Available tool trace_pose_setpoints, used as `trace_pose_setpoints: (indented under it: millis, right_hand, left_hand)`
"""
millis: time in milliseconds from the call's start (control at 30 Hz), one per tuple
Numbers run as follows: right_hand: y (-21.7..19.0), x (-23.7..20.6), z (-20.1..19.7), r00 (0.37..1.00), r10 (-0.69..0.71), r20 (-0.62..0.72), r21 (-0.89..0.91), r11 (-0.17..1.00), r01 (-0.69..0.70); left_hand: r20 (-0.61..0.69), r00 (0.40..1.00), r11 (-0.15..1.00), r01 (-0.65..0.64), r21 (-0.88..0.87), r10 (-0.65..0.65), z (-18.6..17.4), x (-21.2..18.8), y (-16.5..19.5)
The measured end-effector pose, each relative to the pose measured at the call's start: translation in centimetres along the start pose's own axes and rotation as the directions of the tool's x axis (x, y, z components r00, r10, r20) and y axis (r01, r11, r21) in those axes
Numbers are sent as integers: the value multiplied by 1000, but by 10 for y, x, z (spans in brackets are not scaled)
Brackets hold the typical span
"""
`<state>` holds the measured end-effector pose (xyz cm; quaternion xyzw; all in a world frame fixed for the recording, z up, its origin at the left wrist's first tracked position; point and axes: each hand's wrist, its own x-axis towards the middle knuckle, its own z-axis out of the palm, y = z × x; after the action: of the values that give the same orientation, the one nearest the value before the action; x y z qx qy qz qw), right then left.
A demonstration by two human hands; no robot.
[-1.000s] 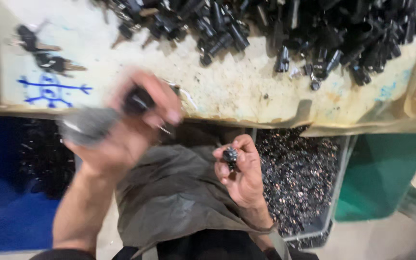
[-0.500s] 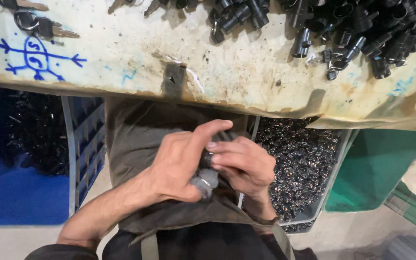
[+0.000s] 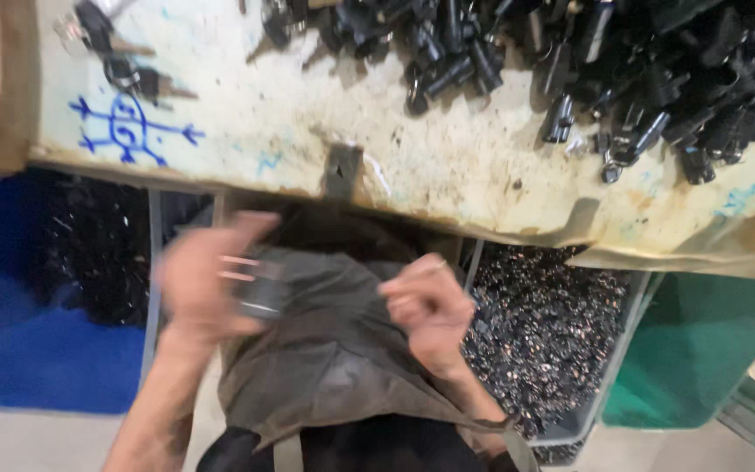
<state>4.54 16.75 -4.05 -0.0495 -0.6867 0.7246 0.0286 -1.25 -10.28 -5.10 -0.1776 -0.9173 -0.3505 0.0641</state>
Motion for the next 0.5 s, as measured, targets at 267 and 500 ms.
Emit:
trace_pose_setpoints:
  millis: [267, 500]
  right_hand:
    - [7, 9, -14, 860, 321, 397, 756, 416, -504]
    - [7, 10, -11, 847, 438, 302, 740, 453, -498]
  left_hand:
    - [-442, 852, 880, 411, 237, -279, -17, -37, -81]
    - [-492, 863, 992, -67, 105, 110, -16, 138, -21]
